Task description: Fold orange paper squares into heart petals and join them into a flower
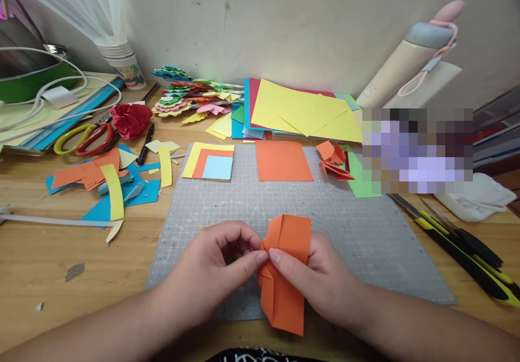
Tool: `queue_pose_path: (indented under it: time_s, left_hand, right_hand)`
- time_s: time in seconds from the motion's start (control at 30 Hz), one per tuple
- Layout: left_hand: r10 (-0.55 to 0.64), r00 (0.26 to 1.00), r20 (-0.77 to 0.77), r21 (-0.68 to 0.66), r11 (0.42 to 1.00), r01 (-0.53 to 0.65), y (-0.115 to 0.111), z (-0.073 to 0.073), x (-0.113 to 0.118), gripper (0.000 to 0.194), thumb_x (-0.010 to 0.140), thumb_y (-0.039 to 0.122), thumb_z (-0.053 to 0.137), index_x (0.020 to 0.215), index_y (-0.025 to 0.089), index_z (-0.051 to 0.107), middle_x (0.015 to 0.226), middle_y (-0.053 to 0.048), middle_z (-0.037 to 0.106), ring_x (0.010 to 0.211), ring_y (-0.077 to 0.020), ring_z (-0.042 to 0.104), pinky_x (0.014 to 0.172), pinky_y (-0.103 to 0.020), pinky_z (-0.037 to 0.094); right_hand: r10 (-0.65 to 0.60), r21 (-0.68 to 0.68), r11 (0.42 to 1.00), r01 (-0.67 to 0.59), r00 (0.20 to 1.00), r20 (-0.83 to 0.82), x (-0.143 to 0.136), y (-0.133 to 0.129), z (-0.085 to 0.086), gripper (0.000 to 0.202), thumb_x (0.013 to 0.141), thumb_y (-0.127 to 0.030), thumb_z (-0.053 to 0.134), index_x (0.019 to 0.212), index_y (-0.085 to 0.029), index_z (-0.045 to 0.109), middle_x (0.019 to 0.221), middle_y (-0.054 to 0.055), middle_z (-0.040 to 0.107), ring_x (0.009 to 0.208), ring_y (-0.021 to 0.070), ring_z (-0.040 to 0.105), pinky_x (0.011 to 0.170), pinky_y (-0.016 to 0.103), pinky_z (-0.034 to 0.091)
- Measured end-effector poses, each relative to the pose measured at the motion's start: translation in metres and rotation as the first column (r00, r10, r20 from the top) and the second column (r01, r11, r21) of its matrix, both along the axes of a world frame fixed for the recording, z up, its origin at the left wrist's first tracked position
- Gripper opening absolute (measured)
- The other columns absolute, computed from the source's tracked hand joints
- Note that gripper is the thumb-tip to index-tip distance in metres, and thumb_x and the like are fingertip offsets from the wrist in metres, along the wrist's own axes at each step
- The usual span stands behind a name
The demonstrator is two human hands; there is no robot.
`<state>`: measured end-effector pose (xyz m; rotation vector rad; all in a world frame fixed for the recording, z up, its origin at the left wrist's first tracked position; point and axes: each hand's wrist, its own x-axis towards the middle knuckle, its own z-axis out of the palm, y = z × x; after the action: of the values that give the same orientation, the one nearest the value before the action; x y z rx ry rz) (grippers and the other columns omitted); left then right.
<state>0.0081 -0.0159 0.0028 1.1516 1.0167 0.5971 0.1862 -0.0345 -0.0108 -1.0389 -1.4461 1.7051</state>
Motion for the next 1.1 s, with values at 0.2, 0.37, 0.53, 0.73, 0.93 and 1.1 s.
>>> queue_pose_path:
  time_s: [0.2,0.37,0.53,0.73,0.93,1.1]
  left_hand:
    - [0.027,1.0,0.01,-0.087,0.996,-0.026,0.0017,-0.0019,-0.0008,0.012,0.075,0.027,0.068,0.072,0.016,0.064,0.066,0.003,0.059,0.061,-0.0092,0.051,0.06,-0.021,0.043]
    - [0.036,0.999,0.009,-0.134,0.99,-0.035,0.0026,-0.0003,-0.0013,0.012,0.071,0.027,0.071,0.069,0.016,0.066,0.062,0.003,0.061,0.058,-0.0091,0.052,0.059,-0.021,0.044]
    - [0.03,0.999,0.03,-0.153,0.988,-0.025,0.0026,-0.0007,-0.0019,0.012,0.072,0.027,0.071,0.07,0.016,0.066,0.064,0.003,0.063,0.061,-0.0093,0.054,0.061,-0.021,0.045]
    - [0.013,0.998,0.058,-0.133,0.991,-0.005,0.0049,-0.0031,-0.0028,0.014,0.073,0.029,0.07,0.073,0.016,0.064,0.064,0.004,0.061,0.061,-0.0092,0.053,0.061,-0.021,0.044]
    - [-0.009,1.0,0.018,-0.137,0.99,0.011,0.0055,-0.0015,-0.0032,0.015,0.072,0.03,0.069,0.071,0.016,0.063,0.062,0.004,0.059,0.061,-0.0102,0.052,0.062,-0.023,0.044]
    - [-0.007,1.0,0.011,-0.127,0.992,0.009,0.0048,0.0,-0.0031,0.016,0.072,0.031,0.069,0.072,0.016,0.062,0.064,0.003,0.06,0.061,-0.0109,0.053,0.062,-0.024,0.043]
  right_hand:
    - [0.007,0.015,1.0,-0.007,1.0,-0.021,-0.0009,0.0011,0.0009,0.021,0.092,-0.024,0.044,0.074,-0.016,0.053,0.068,-0.002,0.05,0.06,0.0092,0.045,0.055,0.02,0.039]
    - [0.011,0.041,0.999,-0.009,0.999,-0.049,-0.0013,0.0023,0.0,0.02,0.092,-0.022,0.045,0.076,-0.016,0.056,0.071,-0.001,0.054,0.063,0.0092,0.049,0.057,0.02,0.042]
    - [0.014,0.092,0.996,-0.015,1.0,0.012,0.0002,0.0022,-0.0043,0.021,0.092,-0.021,0.044,0.074,-0.016,0.055,0.071,-0.001,0.051,0.063,0.0095,0.047,0.058,0.021,0.041]
    - [0.028,0.115,0.993,-0.029,1.0,0.01,0.0009,0.0042,-0.0027,0.024,0.093,-0.019,0.042,0.076,-0.017,0.06,0.073,-0.001,0.055,0.066,0.009,0.052,0.061,0.02,0.044]
    - [0.035,0.154,0.987,-0.037,0.999,0.019,-0.0006,0.005,-0.0009,0.021,0.092,-0.016,0.043,0.076,-0.017,0.057,0.071,-0.002,0.054,0.063,0.0082,0.051,0.059,0.019,0.043]
    - [0.038,0.174,0.983,-0.056,0.994,0.104,-0.002,0.0055,-0.0006,0.021,0.092,-0.018,0.042,0.073,-0.018,0.051,0.069,-0.002,0.05,0.061,0.0093,0.046,0.057,0.021,0.04]
